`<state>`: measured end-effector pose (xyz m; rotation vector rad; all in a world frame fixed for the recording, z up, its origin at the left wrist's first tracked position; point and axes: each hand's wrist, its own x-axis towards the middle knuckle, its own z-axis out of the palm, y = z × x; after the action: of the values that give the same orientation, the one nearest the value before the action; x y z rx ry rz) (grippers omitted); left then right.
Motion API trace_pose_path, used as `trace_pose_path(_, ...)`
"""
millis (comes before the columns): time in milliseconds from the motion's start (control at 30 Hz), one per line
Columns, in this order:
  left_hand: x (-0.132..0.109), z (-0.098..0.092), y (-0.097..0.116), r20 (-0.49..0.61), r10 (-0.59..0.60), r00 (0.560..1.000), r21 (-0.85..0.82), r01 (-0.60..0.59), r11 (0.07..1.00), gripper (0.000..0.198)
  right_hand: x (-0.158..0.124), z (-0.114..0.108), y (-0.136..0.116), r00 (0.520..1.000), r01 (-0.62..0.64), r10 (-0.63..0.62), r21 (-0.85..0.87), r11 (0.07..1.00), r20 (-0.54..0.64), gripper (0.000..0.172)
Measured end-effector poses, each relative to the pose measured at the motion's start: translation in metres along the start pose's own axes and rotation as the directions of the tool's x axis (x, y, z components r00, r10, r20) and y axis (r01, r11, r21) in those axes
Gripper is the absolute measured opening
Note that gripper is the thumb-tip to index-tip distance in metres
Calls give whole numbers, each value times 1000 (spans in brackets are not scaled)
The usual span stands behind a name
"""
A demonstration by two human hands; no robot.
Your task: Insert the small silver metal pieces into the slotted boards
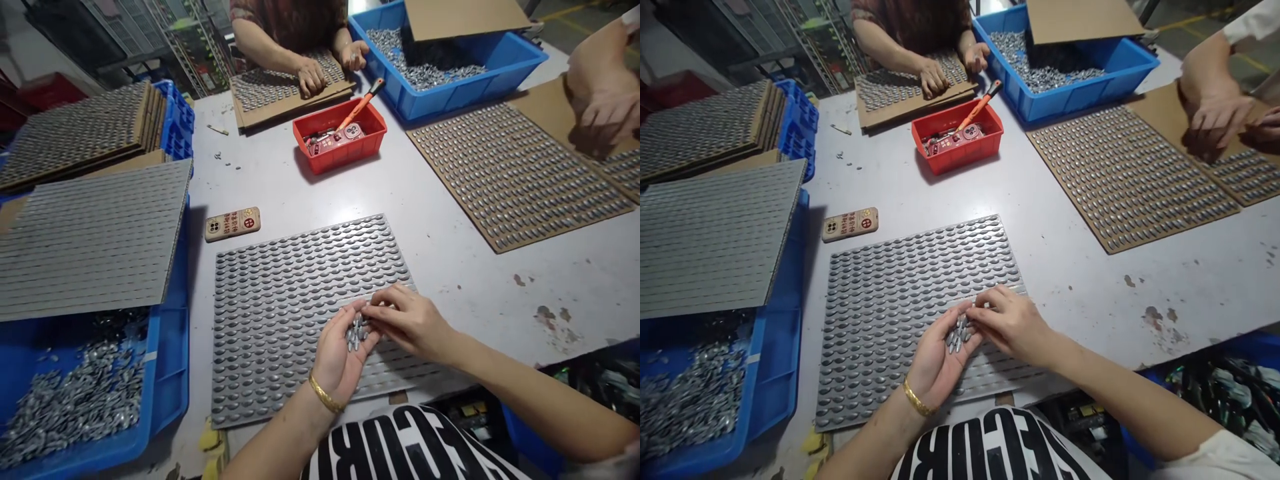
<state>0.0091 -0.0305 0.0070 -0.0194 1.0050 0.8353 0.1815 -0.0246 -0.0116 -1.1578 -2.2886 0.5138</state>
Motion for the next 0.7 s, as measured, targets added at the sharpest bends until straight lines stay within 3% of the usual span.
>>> trace_pose_path(100, -4, -8, -1, -12, 17, 1000, -2, -17, 1000, 17, 5, 9, -10, 1000, -2, 4, 93, 996, -21, 21)
trace_pose_path(167, -8, -14, 3, -15, 19, 1000, 7, -19, 1000, 16, 5, 11, -15, 999, -23, 34, 261, 965, -37, 20)
trace_pose_path(267, -21, -19, 20, -57, -32, 998, 44, 35, 998, 13, 2, 8, -23, 972, -184, 231, 519, 835, -28, 16)
trace_pose_path(367, -37, -24, 41, -50, 12, 999, 30, -11, 999, 15, -2, 5, -26, 928, -298, 373, 577, 760, -12, 8)
trace_pose_path(467, -45, -30, 48, -42, 121, 992, -17, -122, 992, 16, -5, 10, -21, 952, -265, 303, 407, 874, -32, 9)
trace_pose_path(567, -44, -37, 40, -129, 17, 992, -68, -25, 997, 13, -11, 20, -12, 987, -162, 162, 32, 986, -18, 24)
trace_pose_path(633, -42, -40, 35, -134, -15, 991, -75, 4, 997, 16, -16, 26, -6, 996, -71, 79, -204, 976, 31, 34)
trace_pose_path(700, -42, -42, 34, -101, 26, 995, -68, -33, 997, 23, -19, 28, -4, 997, 15, 15, -359, 933, 81, 35)
